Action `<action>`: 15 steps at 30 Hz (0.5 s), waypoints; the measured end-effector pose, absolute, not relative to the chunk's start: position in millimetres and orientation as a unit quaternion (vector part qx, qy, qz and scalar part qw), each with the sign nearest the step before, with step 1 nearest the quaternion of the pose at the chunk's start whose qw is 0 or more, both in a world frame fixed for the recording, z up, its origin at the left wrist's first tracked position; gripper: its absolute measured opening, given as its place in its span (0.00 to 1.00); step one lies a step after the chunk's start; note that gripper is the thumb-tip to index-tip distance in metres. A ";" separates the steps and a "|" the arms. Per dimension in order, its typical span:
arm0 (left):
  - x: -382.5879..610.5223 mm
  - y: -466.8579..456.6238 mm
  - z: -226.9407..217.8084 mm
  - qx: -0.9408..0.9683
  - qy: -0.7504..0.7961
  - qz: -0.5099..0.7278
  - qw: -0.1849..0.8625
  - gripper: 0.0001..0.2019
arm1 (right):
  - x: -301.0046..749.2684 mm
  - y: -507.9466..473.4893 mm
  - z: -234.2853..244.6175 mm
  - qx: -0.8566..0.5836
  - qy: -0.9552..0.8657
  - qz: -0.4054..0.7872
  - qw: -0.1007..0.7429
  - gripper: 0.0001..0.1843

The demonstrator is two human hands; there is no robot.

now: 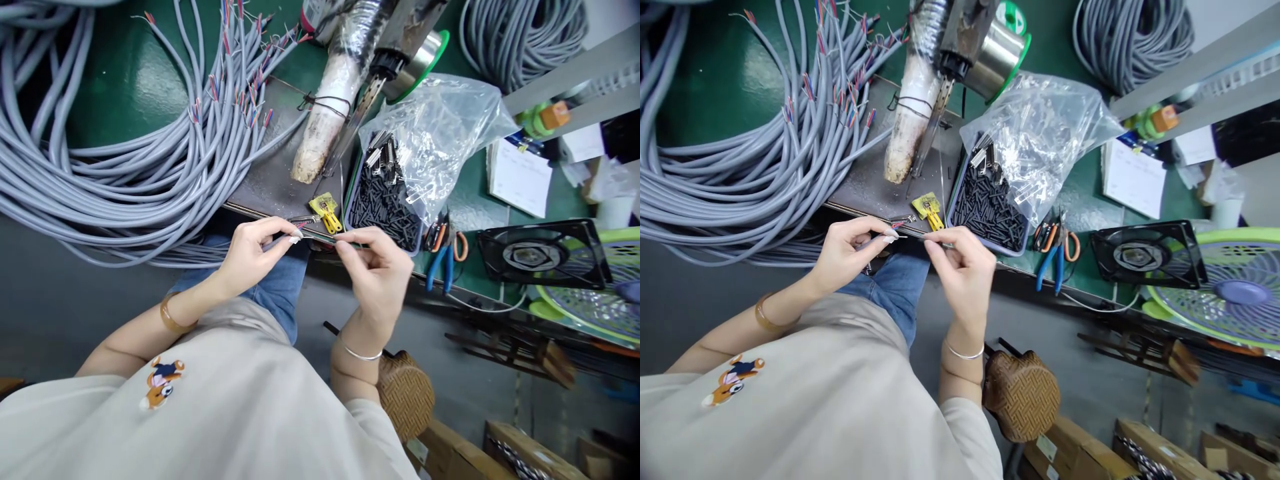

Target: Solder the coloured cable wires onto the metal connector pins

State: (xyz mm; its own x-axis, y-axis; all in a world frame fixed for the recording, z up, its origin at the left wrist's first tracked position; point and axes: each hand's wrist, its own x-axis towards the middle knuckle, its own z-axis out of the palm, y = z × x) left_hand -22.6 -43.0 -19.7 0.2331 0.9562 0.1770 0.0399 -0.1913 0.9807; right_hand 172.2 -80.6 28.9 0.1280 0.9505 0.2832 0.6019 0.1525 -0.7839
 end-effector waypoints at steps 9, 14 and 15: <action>-20.6 -43.7 -16.1 0.648 0.402 0.460 0.455 0.05 | 161.5 -74.2 18.3 -0.596 -0.653 0.228 0.409 0.05; -22.4 -46.9 -13.7 0.666 0.397 0.440 0.454 0.10 | 151.3 -74.7 13.4 -0.556 -0.698 0.227 0.391 0.04; -23.2 -47.3 -13.1 0.670 0.388 0.439 0.456 0.13 | 150.3 -75.5 11.4 -0.547 -0.705 0.218 0.394 0.04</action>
State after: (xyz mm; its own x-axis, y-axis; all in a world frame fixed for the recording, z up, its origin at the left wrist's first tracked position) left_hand -23.2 -47.3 -13.1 0.3129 0.9204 0.2346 0.1199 -0.2833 0.9515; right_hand 150.3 -75.5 11.4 -0.0897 0.9441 0.3171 0.6000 0.3053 -0.7394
